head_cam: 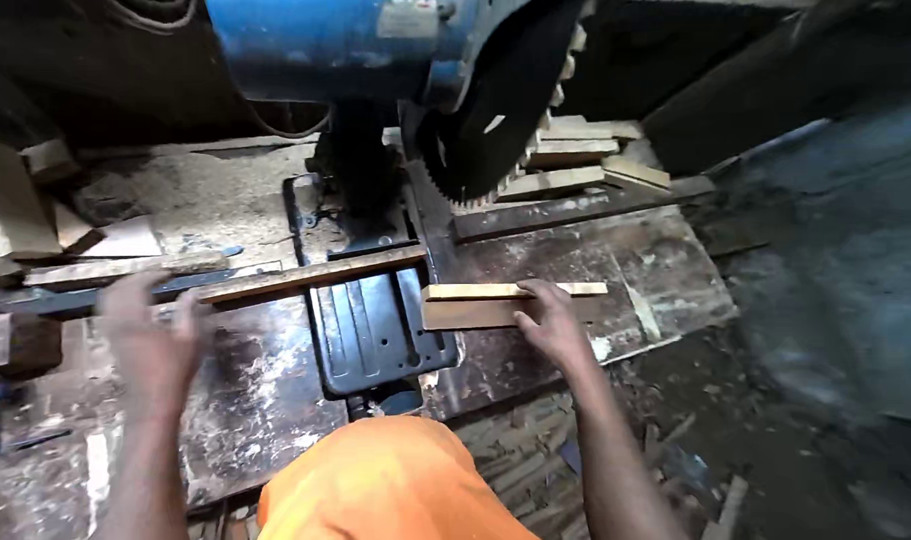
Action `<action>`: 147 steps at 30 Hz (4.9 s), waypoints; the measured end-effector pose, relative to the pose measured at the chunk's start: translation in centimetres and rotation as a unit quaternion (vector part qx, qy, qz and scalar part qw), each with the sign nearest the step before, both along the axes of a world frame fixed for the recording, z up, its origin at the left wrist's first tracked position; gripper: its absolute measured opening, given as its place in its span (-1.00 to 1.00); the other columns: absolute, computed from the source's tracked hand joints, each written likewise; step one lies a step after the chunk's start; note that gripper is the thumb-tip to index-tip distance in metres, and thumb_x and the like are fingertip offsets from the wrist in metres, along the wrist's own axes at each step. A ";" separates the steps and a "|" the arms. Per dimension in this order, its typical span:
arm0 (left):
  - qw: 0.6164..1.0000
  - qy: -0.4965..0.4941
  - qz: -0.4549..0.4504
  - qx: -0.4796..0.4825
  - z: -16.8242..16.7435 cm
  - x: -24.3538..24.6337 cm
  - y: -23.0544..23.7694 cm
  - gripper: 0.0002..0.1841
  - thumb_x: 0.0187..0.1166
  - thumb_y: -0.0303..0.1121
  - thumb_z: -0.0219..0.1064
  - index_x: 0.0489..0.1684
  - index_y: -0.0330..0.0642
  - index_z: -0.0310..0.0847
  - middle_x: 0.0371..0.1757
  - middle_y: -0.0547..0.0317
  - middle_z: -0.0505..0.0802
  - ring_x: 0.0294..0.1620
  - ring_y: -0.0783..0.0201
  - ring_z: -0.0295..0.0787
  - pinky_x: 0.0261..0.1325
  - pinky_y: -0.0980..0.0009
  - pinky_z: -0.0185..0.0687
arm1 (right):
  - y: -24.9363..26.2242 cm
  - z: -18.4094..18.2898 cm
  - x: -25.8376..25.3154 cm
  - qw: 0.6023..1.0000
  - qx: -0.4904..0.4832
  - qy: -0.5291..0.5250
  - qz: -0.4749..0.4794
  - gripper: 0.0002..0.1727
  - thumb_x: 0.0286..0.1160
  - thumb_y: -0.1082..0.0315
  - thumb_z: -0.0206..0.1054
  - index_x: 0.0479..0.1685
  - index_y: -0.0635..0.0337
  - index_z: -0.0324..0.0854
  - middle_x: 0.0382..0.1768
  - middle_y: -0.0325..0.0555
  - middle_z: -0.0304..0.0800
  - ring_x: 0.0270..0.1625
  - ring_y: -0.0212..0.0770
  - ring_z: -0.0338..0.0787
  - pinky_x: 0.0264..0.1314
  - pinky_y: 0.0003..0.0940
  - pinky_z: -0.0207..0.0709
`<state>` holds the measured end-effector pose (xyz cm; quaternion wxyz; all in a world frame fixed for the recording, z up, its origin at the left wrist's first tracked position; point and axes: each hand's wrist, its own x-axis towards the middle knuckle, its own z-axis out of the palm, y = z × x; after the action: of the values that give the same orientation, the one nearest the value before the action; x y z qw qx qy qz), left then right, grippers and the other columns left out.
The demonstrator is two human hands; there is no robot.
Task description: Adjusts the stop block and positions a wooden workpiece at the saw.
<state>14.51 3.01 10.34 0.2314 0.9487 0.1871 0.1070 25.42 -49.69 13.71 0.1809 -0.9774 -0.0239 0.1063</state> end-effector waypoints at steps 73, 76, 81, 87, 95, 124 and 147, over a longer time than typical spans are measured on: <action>0.965 0.058 -0.234 0.108 -6.9 3.9 -13.5 -0.39 0.82 -0.10 0.09 0.87 0.05 0.17 0.89 0.22 0.27 0.92 0.12 0.00 0.86 -0.07 -0.07 | 10.3 -6.2 -0.9 0.982 0.139 0.004 -0.130 -0.18 0.26 0.51 0.44 0.71 0.22 0.36 0.64 0.20 0.43 0.66 0.18 0.46 0.62 0.21 0.41; 0.965 0.040 -0.225 0.126 -7.2 4.7 -13.7 -0.39 0.86 -0.08 0.01 0.91 0.08 0.09 0.92 0.28 0.18 0.94 0.13 -0.09 0.87 -0.02 -0.09 | 11.3 -6.7 -0.2 0.981 0.162 0.013 -0.110 -0.15 0.22 0.45 0.52 0.69 0.24 0.38 0.63 0.18 0.46 0.66 0.14 0.47 0.65 0.17 0.39; 0.972 0.049 -0.193 0.121 -6.9 6.5 -14.0 -0.34 0.85 -0.08 0.02 0.93 0.00 -0.01 0.94 0.17 0.10 0.96 0.11 -0.16 0.90 -0.04 -0.16 | 13.9 -6.8 2.6 0.977 0.201 0.031 -0.066 -0.21 0.36 0.35 0.56 0.68 0.22 0.39 0.61 0.14 0.49 0.62 0.07 0.53 0.65 0.08 0.43; 0.975 0.065 -0.172 0.125 -6.5 7.4 -14.2 -0.25 0.78 -0.12 0.16 0.93 -0.12 -0.06 0.93 -0.04 0.11 0.94 0.01 -0.09 0.87 -0.12 -0.16 | 15.5 -8.4 4.2 0.952 0.289 -0.004 -0.099 -0.51 0.44 0.36 0.53 0.38 0.25 0.65 0.33 0.11 0.75 0.39 -0.04 0.74 0.52 -0.05 0.57; 0.968 0.079 -0.180 0.153 -6.3 7.7 -14.6 -0.26 0.81 -0.05 0.11 0.91 -0.20 -0.02 0.90 -0.10 0.16 0.92 -0.07 -0.02 0.83 -0.14 -0.06 | 15.4 -8.5 4.0 0.940 0.318 -0.025 -0.117 -0.60 0.44 0.41 0.51 0.29 0.20 0.76 0.20 0.04 0.85 0.30 -0.12 0.81 0.47 -0.12 0.63; 0.945 0.085 -0.224 0.221 -7.5 9.1 -13.4 -0.11 0.62 0.02 0.37 0.92 0.06 -0.07 0.48 -0.21 0.62 0.44 -0.30 0.56 0.46 -0.38 0.33 | 6.5 -7.6 4.8 0.933 0.354 0.059 -0.025 -0.36 0.61 0.51 0.22 0.74 0.04 0.34 0.43 -0.17 0.76 0.43 -0.09 0.76 0.50 0.09 0.59; 0.947 0.086 -0.224 0.214 -7.3 8.9 -13.6 -0.14 0.66 0.04 0.33 0.89 -0.04 -0.05 0.45 -0.36 0.60 0.43 -0.44 0.54 0.41 -0.46 0.35 | 9.6 -5.6 1.8 0.976 0.215 0.029 0.039 -0.21 0.50 0.49 0.29 0.83 -0.05 0.23 0.65 -0.08 0.51 0.70 -0.01 0.45 0.65 0.10 0.43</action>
<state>23.38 -10.59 3.01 0.0237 0.9989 -0.0386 0.0082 27.22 -40.06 8.12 0.3827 -0.9107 -0.0792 0.1339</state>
